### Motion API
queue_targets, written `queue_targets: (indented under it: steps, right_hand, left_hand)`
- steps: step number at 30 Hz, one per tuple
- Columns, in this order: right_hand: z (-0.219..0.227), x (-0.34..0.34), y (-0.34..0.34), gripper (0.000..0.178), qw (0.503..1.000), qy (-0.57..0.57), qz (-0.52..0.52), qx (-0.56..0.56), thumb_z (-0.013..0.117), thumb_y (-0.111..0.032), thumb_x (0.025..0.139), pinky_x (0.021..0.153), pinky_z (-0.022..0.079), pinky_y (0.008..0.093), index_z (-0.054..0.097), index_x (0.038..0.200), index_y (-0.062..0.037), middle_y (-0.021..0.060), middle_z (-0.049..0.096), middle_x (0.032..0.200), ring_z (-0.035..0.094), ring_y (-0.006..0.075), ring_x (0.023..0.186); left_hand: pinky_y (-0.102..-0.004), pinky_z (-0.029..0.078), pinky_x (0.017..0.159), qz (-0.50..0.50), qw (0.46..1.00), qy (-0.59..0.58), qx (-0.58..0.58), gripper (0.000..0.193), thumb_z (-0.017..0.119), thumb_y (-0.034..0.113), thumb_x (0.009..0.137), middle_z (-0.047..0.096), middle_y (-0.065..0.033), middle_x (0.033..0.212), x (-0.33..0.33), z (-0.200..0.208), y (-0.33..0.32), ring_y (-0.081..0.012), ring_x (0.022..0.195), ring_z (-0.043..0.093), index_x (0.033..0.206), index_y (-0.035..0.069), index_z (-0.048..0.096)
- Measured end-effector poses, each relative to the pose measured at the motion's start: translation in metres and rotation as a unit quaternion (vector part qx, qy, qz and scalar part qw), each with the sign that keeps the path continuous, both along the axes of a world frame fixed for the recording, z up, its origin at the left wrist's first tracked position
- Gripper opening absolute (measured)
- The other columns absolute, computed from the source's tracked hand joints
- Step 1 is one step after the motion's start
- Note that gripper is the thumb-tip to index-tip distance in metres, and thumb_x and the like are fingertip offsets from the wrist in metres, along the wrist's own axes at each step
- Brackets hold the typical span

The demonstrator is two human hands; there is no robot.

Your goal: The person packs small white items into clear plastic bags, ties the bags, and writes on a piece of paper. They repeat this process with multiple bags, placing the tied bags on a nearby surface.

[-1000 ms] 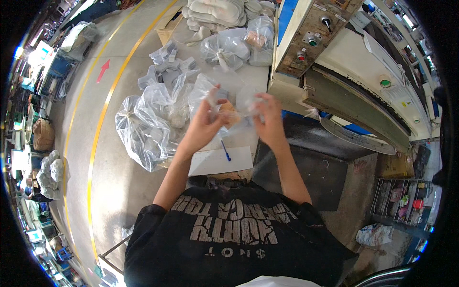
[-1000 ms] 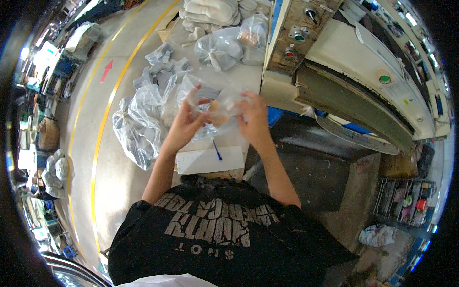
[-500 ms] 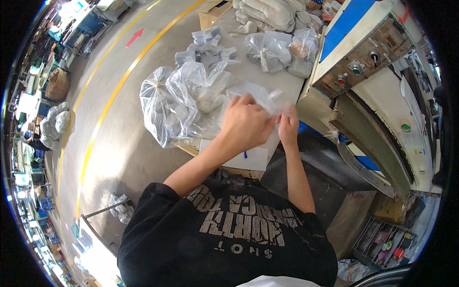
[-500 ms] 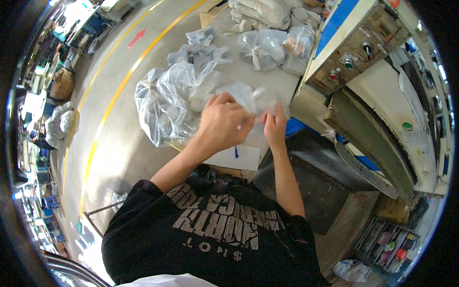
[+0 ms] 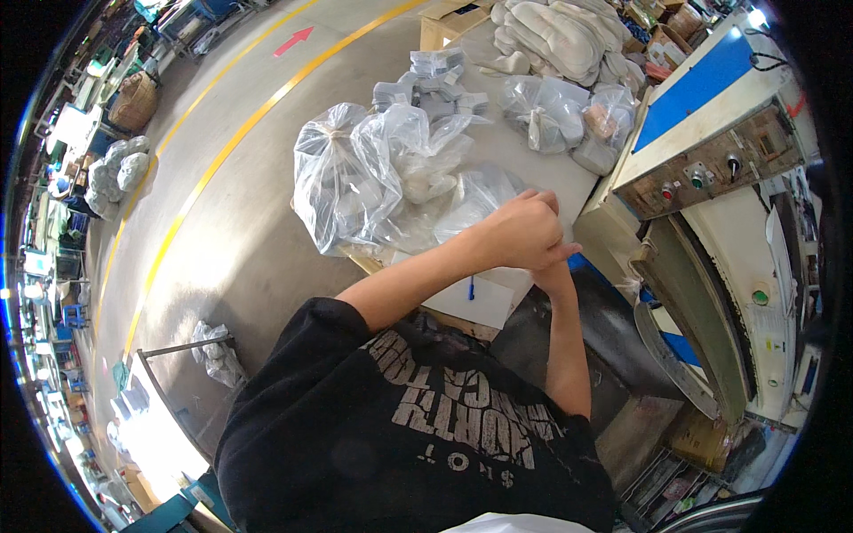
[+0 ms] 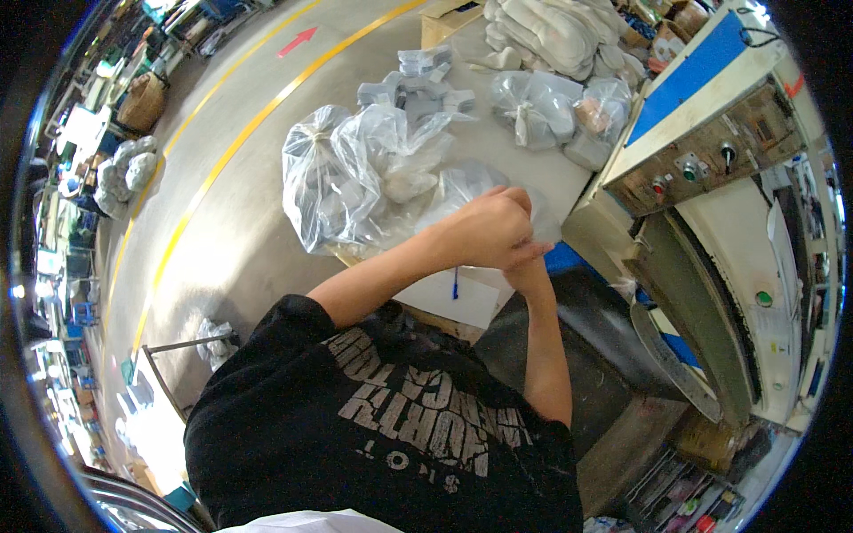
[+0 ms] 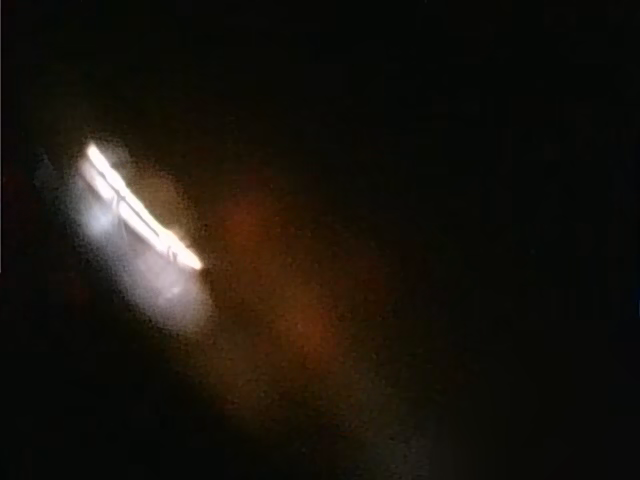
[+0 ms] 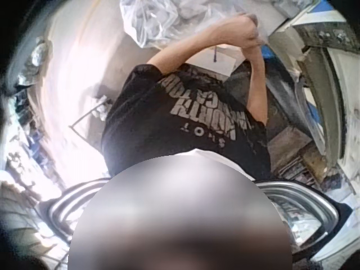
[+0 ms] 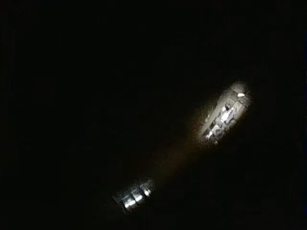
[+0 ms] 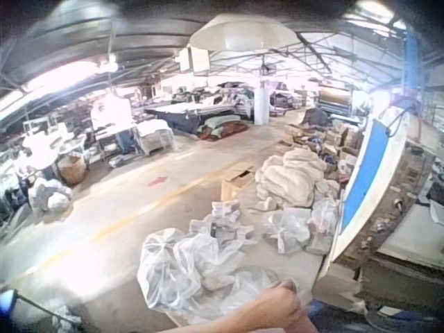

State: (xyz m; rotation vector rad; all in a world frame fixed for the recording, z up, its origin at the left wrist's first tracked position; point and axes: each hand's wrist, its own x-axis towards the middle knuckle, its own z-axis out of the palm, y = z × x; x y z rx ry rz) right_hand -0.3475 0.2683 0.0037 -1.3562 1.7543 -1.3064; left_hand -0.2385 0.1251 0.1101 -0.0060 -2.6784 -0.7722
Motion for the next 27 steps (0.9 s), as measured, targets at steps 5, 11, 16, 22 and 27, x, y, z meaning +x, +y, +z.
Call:
queue_targets:
  steps: [5,11,16,22,27]
  right_hand:
    - [-0.026,-0.017,0.011,0.036,0.950,-0.302,-0.070,-0.026,0.057,-0.039,0.109,0.077,0.050,0.0275,0.064,0.120,-0.0051,0.0027,0.067,0.102,0.063,0.0123,0.091]
    - [0.052,-0.007,0.005,0.016,0.997,-0.033,0.064,0.040,0.064,-0.020,0.103,0.077,0.052,0.0322,0.072,0.105,-0.0066,0.0053,0.072,0.098,0.066,0.0174,0.087]
    - [0.067,-0.005,-0.002,0.031,0.902,0.431,-0.024,0.025,0.068,-0.002,0.077,0.088,0.046,0.0429,0.074,0.105,-0.0138,0.0049,0.062,0.090,0.064,0.0266,0.097]
    - [0.049,0.008,-0.026,0.033,0.907,0.407,-0.096,-0.056,0.070,-0.009,0.082,0.090,0.045,0.0442,0.068,0.115,-0.0138,0.0058,0.062,0.099,0.061,0.0282,0.103]
    - [0.039,0.019,-0.026,0.016,0.913,0.371,-0.146,-0.083,0.065,-0.020,0.095,0.098,0.041,0.0473,0.070,0.106,-0.0096,0.0100,0.061,0.122,0.054,0.0328,0.115]
  left_hand:
    - [-0.0471,0.045,0.103,0.002,0.976,0.126,0.176,0.060,0.082,0.037,0.083,0.069,-0.0170,0.110,0.021,-0.018,-0.015,-0.0398,0.110,0.062,0.129,0.006,0.060]
    - [-0.0434,0.052,0.089,0.009,0.995,-0.005,0.100,0.035,0.080,0.019,0.075,0.074,-0.0113,0.099,0.034,-0.104,-0.044,-0.0314,0.096,0.070,0.108,0.008,0.072]
    - [-0.0428,0.053,0.079,0.040,0.916,-0.296,0.268,0.015,0.067,0.014,0.087,0.075,-0.0114,0.087,0.030,-0.054,-0.050,-0.0263,0.078,0.068,0.089,0.003,0.076]
    - [-0.0353,0.050,0.095,-0.025,0.792,-0.131,0.595,0.047,0.044,0.033,0.108,0.075,-0.0109,0.103,0.025,-0.073,-0.046,-0.0212,0.103,0.067,0.110,-0.003,0.075]
    - [-0.0349,0.049,0.102,0.095,0.753,-0.125,0.638,0.036,0.055,0.028,0.109,0.074,-0.0055,0.111,0.009,-0.072,-0.046,-0.0174,0.106,0.066,0.125,-0.001,0.069]
